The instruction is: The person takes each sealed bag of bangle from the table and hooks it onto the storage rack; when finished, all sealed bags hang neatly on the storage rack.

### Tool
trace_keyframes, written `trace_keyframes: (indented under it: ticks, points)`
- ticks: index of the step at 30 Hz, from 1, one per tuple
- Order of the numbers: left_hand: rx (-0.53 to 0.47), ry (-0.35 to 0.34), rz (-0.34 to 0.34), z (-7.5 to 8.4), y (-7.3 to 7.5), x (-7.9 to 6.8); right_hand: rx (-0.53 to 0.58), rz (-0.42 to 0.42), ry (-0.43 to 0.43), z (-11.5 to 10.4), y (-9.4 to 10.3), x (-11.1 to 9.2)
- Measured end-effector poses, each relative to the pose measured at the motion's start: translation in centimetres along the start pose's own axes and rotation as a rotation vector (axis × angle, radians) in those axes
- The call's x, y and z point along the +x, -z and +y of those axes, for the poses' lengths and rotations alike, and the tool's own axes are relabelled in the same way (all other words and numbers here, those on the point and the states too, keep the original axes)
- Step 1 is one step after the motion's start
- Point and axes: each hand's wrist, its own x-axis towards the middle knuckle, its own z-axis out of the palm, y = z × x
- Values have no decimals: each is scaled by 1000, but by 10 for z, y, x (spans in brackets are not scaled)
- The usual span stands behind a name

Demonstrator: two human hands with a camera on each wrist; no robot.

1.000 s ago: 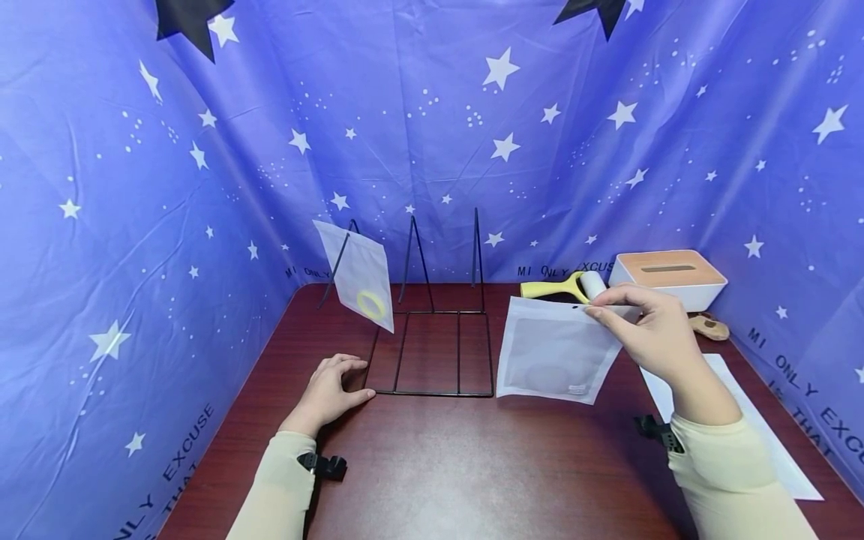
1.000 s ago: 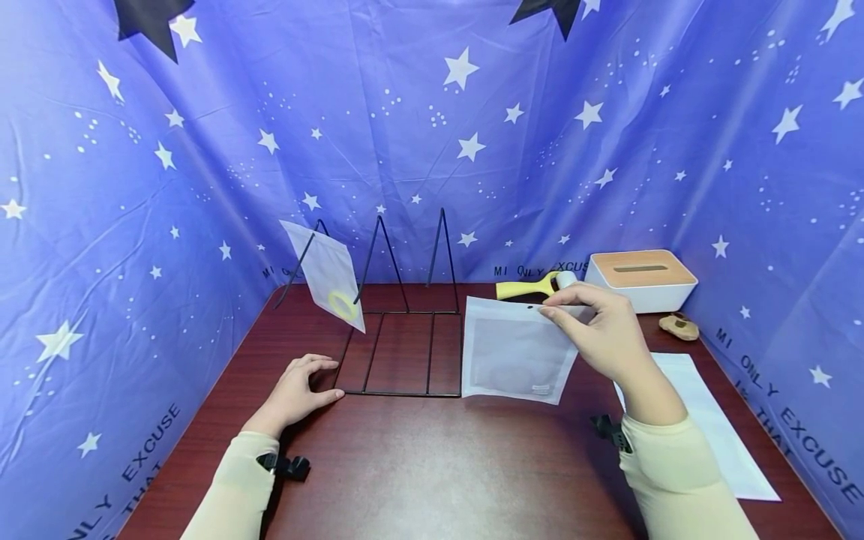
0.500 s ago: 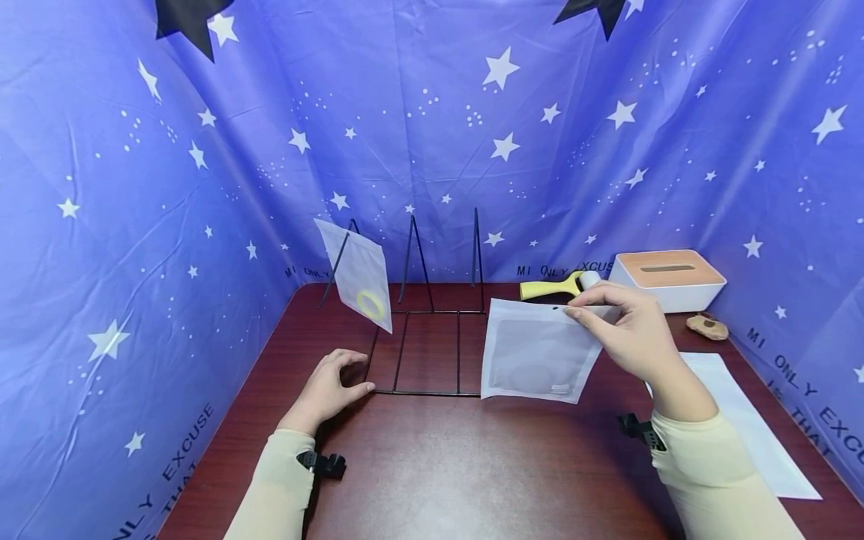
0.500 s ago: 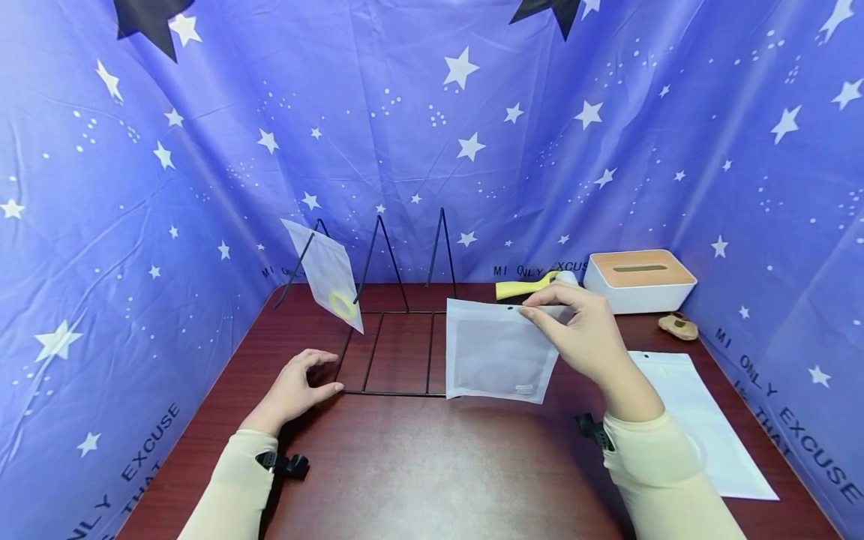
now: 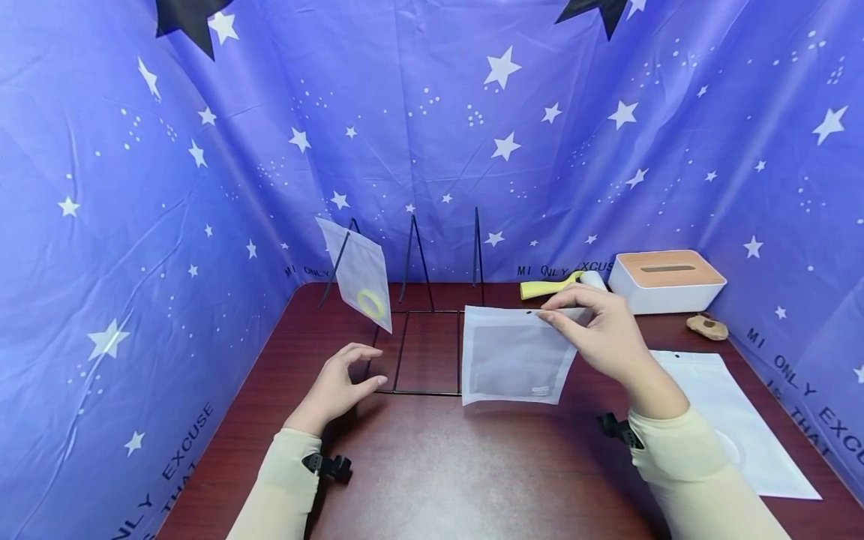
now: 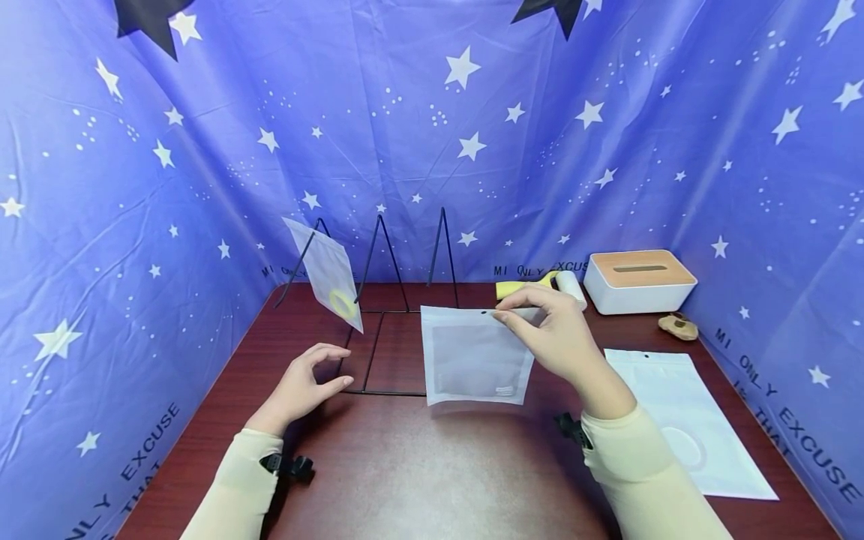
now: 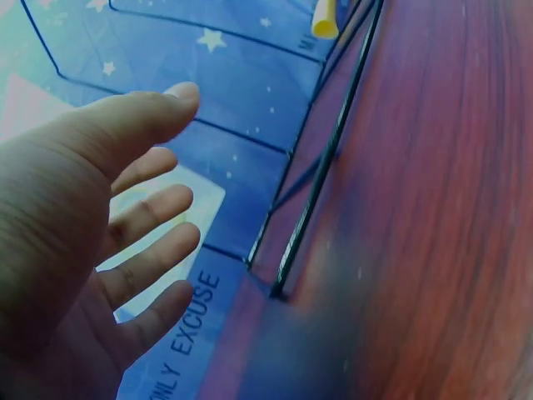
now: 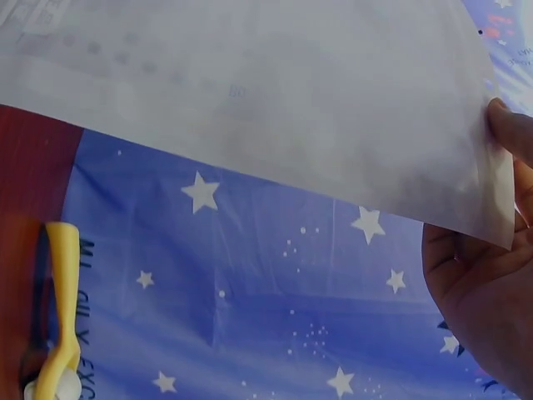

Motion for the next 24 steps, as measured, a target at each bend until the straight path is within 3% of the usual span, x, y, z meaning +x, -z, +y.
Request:
trace_keyframes:
  ticks: [15, 24]
  points:
    - [-123, -141, -60, 34, -19, 2, 97, -10, 30, -12, -27, 7]
    - [-187, -128, -93, 46, -29, 2, 178, -40, 70, -16, -40, 16]
